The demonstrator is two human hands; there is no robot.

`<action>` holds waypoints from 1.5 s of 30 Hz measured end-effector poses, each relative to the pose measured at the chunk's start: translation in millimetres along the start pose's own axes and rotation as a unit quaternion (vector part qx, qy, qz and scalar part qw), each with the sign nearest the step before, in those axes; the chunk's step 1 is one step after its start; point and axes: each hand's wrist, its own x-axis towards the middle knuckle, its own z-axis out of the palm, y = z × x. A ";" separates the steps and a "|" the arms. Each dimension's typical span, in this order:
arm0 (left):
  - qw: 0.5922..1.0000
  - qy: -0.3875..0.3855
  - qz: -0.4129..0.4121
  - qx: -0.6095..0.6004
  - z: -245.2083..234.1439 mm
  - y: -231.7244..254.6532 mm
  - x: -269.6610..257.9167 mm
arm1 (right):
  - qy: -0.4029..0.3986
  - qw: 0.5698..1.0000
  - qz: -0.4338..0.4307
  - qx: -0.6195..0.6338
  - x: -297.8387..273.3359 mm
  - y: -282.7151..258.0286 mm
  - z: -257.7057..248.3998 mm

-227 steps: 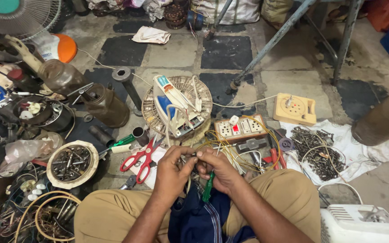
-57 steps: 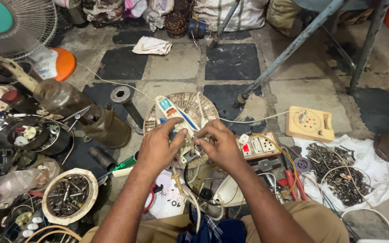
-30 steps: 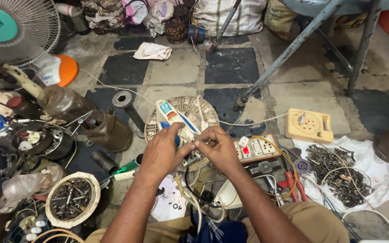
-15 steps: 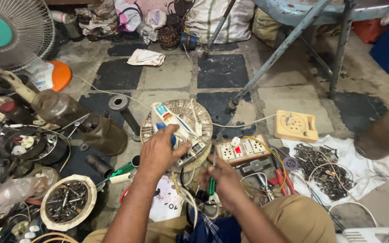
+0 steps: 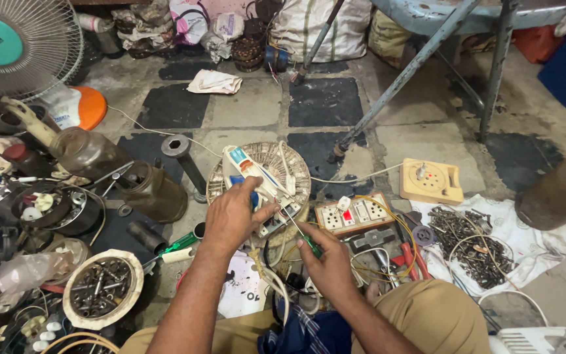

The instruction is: The person works on internal components of an iron and other mechanical parts. They use a screwdriver and scissors to strip wires, tighten screws, and test connections within the assembly.

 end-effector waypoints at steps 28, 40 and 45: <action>1.000 -0.004 -0.007 -0.005 1.4 1.0 1.2 | 0.020 0.998 -0.014 -0.063 1.1 -12.9 -3.2; 1.000 -0.003 -0.007 -0.006 0.2 3.3 0.2 | 0.053 0.990 -0.104 -0.082 0.7 -14.9 -4.5; 1.000 -0.010 -0.011 -0.009 1.2 3.9 -0.3 | -0.090 0.973 0.178 0.120 25.7 1.8 -8.8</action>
